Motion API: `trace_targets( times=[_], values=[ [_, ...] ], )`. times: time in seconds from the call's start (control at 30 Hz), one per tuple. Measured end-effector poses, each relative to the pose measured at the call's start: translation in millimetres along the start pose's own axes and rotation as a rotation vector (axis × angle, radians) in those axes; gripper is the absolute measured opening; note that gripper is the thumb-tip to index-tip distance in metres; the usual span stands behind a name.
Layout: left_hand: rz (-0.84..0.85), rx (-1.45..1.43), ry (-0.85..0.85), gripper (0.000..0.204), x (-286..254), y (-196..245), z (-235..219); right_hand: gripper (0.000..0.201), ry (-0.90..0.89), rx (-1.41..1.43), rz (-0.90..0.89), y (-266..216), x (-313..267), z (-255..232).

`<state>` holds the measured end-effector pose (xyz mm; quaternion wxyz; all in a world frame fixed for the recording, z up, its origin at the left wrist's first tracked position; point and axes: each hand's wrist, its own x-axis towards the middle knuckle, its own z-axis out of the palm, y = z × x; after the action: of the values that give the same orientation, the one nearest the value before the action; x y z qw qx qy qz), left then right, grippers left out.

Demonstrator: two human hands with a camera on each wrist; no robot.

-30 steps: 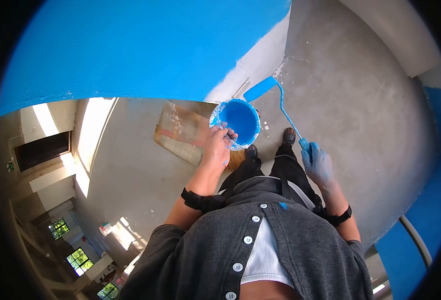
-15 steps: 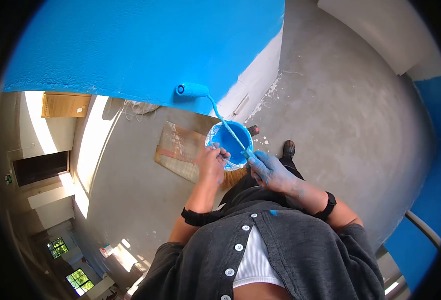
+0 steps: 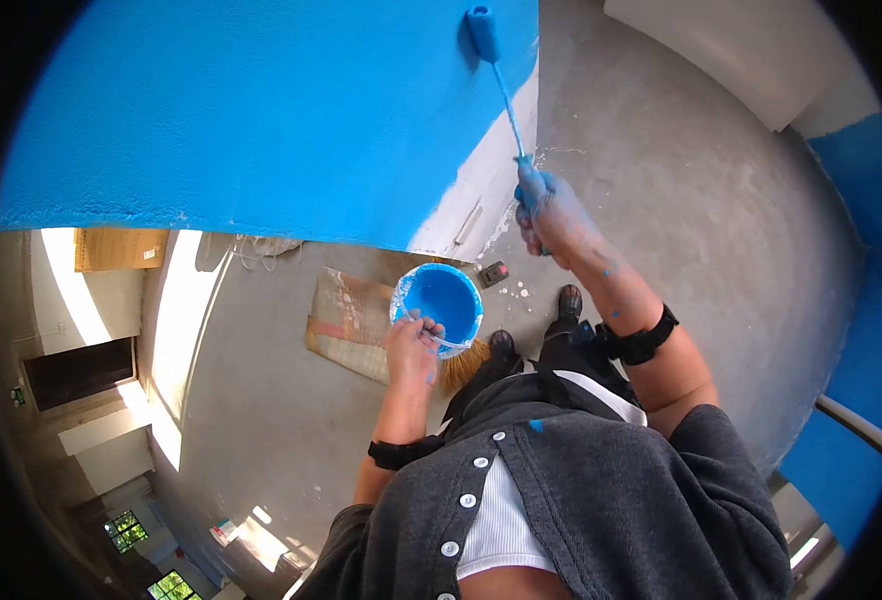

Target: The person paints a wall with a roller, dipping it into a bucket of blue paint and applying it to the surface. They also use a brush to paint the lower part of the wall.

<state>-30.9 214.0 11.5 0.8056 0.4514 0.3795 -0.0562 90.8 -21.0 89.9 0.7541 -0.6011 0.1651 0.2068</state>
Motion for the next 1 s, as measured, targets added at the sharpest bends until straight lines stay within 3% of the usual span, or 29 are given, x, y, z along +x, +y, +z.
trace_targets(
  times=[0.1, 0.17, 0.2, 0.27, 0.33, 0.4, 0.47, 0.57, 0.63, 0.7, 0.77, 0.8, 0.83, 0.9, 1.0],
  values=[
    [-0.028, 0.007, 0.021, 0.016, 0, 0, 1, 0.051, -0.071, -0.458, -0.109, 71, -28, 11],
    [-0.040, 0.020, 0.019, 0.016, 4, -1, 0, 0.041, -0.226, -0.459, -0.314, 101, -61, 12],
    [-0.043, 0.023, 0.016, 0.016, 4, -2, 0, 0.041, -0.222, -0.457, -0.313, 98, -61, 11],
    [-0.050, 0.009, -0.020, 0.016, 4, -1, 0, 0.041, -0.201, -0.359, -0.142, 81, -60, 8],
    [-0.044, 0.005, -0.028, 0.016, 3, -4, 4, 0.041, -0.160, -0.057, 0.172, 41, -41, 0],
    [-0.037, 0.003, -0.035, 0.015, 2, -6, 6, 0.038, -0.125, 0.238, 0.237, 8, 0, -17],
    [-0.049, 0.011, -0.029, 0.015, 1, -7, 6, 0.035, -0.095, 0.343, 0.274, -28, 41, -37],
    [-0.050, 0.015, 0.007, 0.015, -1, -9, 7, 0.035, -0.076, 0.286, 0.220, -27, 57, -40],
    [-0.059, 0.018, 0.003, 0.015, 4, -13, 7, 0.043, -0.089, 0.155, 0.188, 6, 27, -21],
    [-0.070, 0.026, 0.011, 0.015, 10, -16, 6, 0.046, -0.261, -0.045, 0.176, 35, -19, -6],
    [-0.088, 0.034, 0.015, 0.015, 15, -15, 5, 0.053, -0.325, -0.289, -0.122, 72, -43, 3],
    [-0.088, 0.036, 0.016, 0.015, 15, -15, 6, 0.050, -0.295, -0.286, -0.181, 80, -35, -2],
    [-0.078, 0.022, 0.019, 0.015, 15, -14, 8, 0.047, -0.264, -0.281, -0.240, 75, -30, -5],
    [-0.066, 0.007, 0.020, 0.016, 14, -14, 14, 0.045, -0.162, -0.259, 0.005, 35, -8, -26],
    [-0.089, 0.038, 0.090, 0.015, 9, -14, 20, 0.045, -0.044, -0.103, 0.026, -21, 55, -59]
  ],
)
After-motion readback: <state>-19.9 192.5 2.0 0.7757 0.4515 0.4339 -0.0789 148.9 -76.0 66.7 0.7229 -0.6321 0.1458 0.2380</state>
